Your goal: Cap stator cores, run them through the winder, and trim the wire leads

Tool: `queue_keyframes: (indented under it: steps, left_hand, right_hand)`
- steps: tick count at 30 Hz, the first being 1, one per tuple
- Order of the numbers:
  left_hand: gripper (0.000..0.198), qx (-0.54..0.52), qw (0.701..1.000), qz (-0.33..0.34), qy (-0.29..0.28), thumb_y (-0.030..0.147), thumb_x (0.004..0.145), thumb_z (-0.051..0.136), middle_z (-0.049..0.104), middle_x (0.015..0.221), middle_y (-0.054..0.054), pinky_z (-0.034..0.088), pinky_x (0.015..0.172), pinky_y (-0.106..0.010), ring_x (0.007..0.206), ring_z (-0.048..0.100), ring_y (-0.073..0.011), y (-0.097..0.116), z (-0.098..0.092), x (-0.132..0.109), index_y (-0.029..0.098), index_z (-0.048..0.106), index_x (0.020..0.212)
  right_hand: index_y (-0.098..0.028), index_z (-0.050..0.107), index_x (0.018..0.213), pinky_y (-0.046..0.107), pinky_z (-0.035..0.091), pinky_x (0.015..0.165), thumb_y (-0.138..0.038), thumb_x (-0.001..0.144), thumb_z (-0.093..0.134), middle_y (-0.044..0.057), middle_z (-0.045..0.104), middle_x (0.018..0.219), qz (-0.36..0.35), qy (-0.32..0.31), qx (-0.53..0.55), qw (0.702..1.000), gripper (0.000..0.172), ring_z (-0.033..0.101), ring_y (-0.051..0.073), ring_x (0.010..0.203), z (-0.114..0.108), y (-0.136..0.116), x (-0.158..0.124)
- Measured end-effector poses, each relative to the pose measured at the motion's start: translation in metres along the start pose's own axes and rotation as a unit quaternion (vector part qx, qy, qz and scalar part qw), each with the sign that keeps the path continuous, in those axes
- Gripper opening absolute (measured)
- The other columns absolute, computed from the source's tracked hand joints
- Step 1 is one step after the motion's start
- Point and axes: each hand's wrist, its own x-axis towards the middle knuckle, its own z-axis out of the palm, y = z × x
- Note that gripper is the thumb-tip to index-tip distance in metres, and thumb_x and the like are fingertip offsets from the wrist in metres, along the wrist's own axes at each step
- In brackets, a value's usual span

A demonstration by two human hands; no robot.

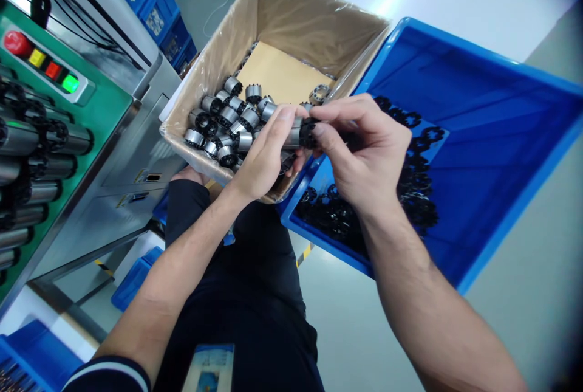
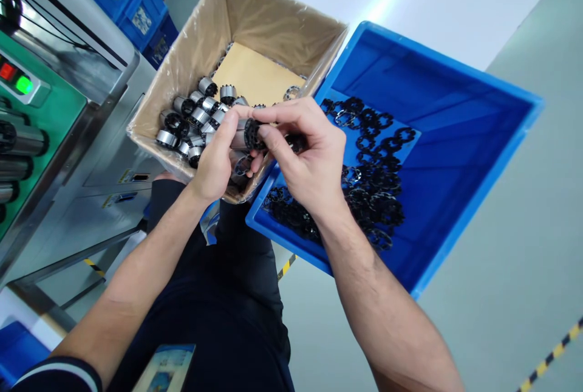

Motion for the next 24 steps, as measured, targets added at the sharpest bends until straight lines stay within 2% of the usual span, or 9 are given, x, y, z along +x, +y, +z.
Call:
queue_keyframes:
  steps: [2, 5, 9, 14, 16, 19, 21, 24]
  left_hand:
    - [0.046, -0.010, 1.000, -0.002, -0.019, 0.072, 0.126, 0.054, 0.060, 0.077, 0.002, 0.048, 0.056, -0.026, 0.062, 0.061, -0.0133, 0.002, 0.000, -0.002, 0.029, 0.069, 0.121]
    - [0.038, -0.026, 0.999, -0.008, -0.032, 0.065, 0.127, 0.057, 0.062, 0.079, 0.002, 0.047, 0.059, -0.027, 0.064, 0.060, -0.0136, 0.004, -0.001, -0.004, 0.029, 0.068, 0.124]
    - [0.044, -0.002, 1.000, -0.009, -0.028, 0.074, 0.123, 0.060, 0.063, 0.078, 0.001, 0.048, 0.058, -0.029, 0.064, 0.061, -0.0159, 0.006, -0.002, -0.004, 0.030, 0.068, 0.124]
    - [0.047, 0.009, 0.999, -0.037, -0.029, 0.078, 0.123, 0.056, 0.061, 0.077, 0.001, 0.049, 0.057, -0.028, 0.063, 0.061, -0.0151, 0.007, -0.004, -0.003, 0.032, 0.065, 0.122]
    - [0.049, 0.008, 0.999, -0.035, -0.040, 0.080, 0.121, 0.057, 0.061, 0.079, 0.001, 0.049, 0.057, -0.029, 0.063, 0.061, -0.0155, 0.007, -0.005, -0.003, 0.032, 0.067, 0.121]
    - [0.043, 0.006, 0.998, -0.022, -0.060, 0.075, 0.119, 0.068, 0.064, 0.088, 0.000, 0.048, 0.059, -0.030, 0.067, 0.062, -0.0151, 0.007, -0.003, -0.005, 0.032, 0.070, 0.126]
    - [0.040, 0.018, 0.998, -0.015, -0.058, 0.069, 0.114, 0.080, 0.068, 0.095, 0.000, 0.048, 0.061, -0.030, 0.068, 0.061, -0.0148, 0.008, -0.001, -0.006, 0.033, 0.073, 0.130]
    - [0.041, 0.082, 0.997, 0.002, -0.008, 0.063, 0.104, 0.091, 0.071, 0.097, -0.002, 0.056, 0.071, -0.031, 0.078, 0.069, -0.0191, 0.015, -0.002, -0.007, 0.032, 0.076, 0.125]
  right_hand:
    - [-0.038, 0.094, 0.112, 0.056, 0.073, 0.097, -0.052, 0.109, 0.089, 0.006, 0.086, 0.112, -0.041, 0.006, -0.019, 0.999, 0.015, 0.081, 0.030, 0.108, -0.001, 0.000, 0.002]
    - [-0.039, 0.095, 0.112, 0.055, 0.071, 0.097, -0.039, 0.109, 0.088, 0.004, 0.088, 0.108, -0.069, 0.009, -0.014, 0.997, 0.007, 0.080, 0.029, 0.106, -0.001, 0.001, 0.003]
    - [-0.038, 0.093, 0.110, 0.052, 0.071, 0.091, -0.040, 0.108, 0.089, 0.004, 0.088, 0.109, -0.061, 0.014, -0.017, 0.998, 0.005, 0.081, 0.029, 0.101, -0.002, 0.000, 0.002]
    - [-0.040, 0.092, 0.107, 0.056, 0.071, 0.100, -0.040, 0.111, 0.087, 0.005, 0.089, 0.111, -0.064, -0.007, -0.046, 0.997, 0.007, 0.082, 0.030, 0.108, -0.002, -0.003, 0.002]
    - [-0.037, 0.092, 0.105, 0.055, 0.070, 0.095, -0.040, 0.110, 0.088, 0.005, 0.086, 0.106, -0.091, 0.008, -0.052, 0.994, 0.007, 0.081, 0.029, 0.103, 0.001, -0.002, 0.000]
    - [-0.034, 0.089, 0.101, 0.050, 0.066, 0.084, -0.046, 0.110, 0.087, 0.004, 0.074, 0.088, -0.116, 0.036, -0.060, 0.991, 0.014, 0.070, 0.026, 0.086, 0.006, -0.001, -0.004]
    - [-0.035, 0.088, 0.104, 0.047, 0.061, 0.076, -0.053, 0.110, 0.085, 0.002, 0.064, 0.082, -0.089, 0.022, -0.051, 0.994, 0.019, 0.060, 0.023, 0.075, 0.008, -0.002, -0.004]
    - [-0.037, 0.086, 0.112, 0.041, 0.052, 0.063, -0.056, 0.107, 0.090, -0.001, 0.052, 0.079, -0.016, -0.004, -0.010, 1.000, 0.020, 0.046, 0.018, 0.064, -0.003, 0.002, 0.005]
